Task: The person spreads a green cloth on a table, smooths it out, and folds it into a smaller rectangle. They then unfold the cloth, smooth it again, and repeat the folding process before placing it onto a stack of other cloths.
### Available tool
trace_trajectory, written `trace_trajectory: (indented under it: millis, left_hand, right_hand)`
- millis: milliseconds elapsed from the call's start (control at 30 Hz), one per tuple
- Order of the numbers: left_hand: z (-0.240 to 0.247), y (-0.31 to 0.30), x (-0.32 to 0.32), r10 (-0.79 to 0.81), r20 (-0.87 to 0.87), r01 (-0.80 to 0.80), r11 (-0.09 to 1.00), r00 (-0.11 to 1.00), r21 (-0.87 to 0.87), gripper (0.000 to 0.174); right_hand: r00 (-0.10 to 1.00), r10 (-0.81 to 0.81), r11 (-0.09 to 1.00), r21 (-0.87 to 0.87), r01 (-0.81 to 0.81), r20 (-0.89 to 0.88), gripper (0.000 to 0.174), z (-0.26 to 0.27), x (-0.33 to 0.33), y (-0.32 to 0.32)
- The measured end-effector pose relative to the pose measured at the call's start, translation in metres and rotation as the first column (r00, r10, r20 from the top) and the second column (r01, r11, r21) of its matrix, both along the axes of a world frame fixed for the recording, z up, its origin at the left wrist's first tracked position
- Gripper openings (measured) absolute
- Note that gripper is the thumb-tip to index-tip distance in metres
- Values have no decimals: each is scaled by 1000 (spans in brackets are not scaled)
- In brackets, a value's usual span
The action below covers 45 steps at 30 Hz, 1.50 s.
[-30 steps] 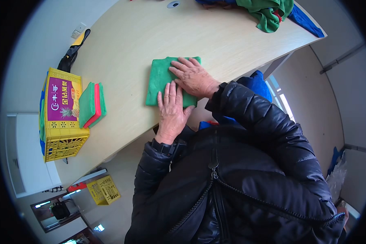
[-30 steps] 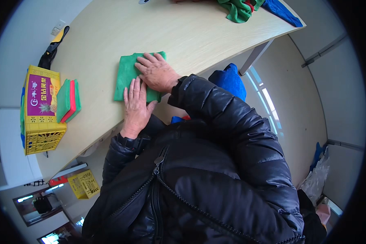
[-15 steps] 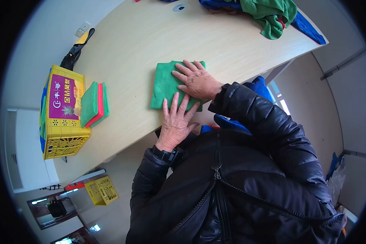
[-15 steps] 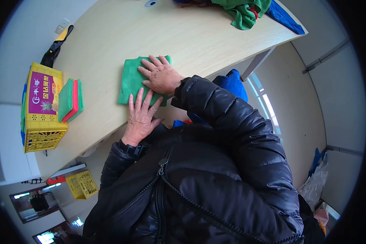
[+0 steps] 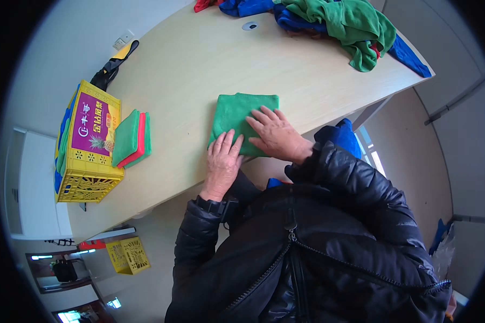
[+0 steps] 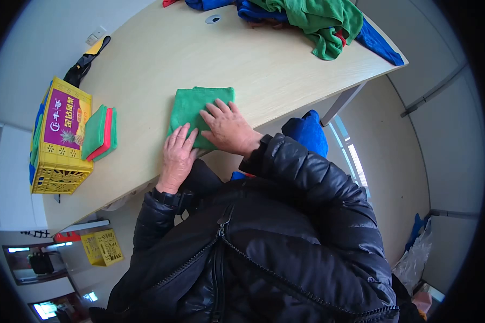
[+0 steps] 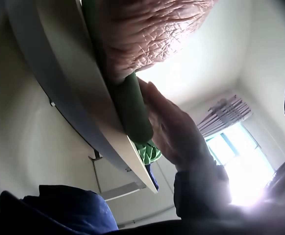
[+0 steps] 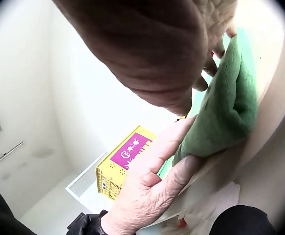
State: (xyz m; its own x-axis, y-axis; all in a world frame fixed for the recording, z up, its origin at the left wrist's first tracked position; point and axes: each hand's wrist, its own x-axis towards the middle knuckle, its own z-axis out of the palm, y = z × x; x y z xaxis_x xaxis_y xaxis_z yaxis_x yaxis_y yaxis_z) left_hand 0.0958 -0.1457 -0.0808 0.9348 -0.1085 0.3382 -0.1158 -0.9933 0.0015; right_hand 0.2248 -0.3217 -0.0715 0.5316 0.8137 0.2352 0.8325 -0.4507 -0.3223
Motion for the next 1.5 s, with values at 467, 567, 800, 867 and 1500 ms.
trace_trajectory:
  millis: [467, 567, 800, 867, 1500]
  left_hand:
    - [4, -1, 52, 126, 86, -105, 972, 988, -209, 54]
    - [-15, 8, 67, 156, -31, -158, 958, 987, -238, 67]
    - [-25, 16, 62, 245, -161, -280, 927, 956, -251, 74]
    - [-21, 15, 61, 261, -168, -296, 925, 951, -237, 74]
    - [-23, 15, 87, 251, -162, -290, 911, 954, -294, 76]
  right_hand:
    - [990, -87, 993, 85, 78, 107, 58, -19, 23, 22]
    - [981, -97, 994, 69, 86, 168, 62, -27, 24, 27]
    - [989, -120, 989, 97, 111, 88, 63, -31, 24, 24]
    - [992, -105, 993, 70, 100, 73, 63, -27, 25, 23]
    - [992, -120, 991, 61, 119, 22, 65, -32, 49, 33]
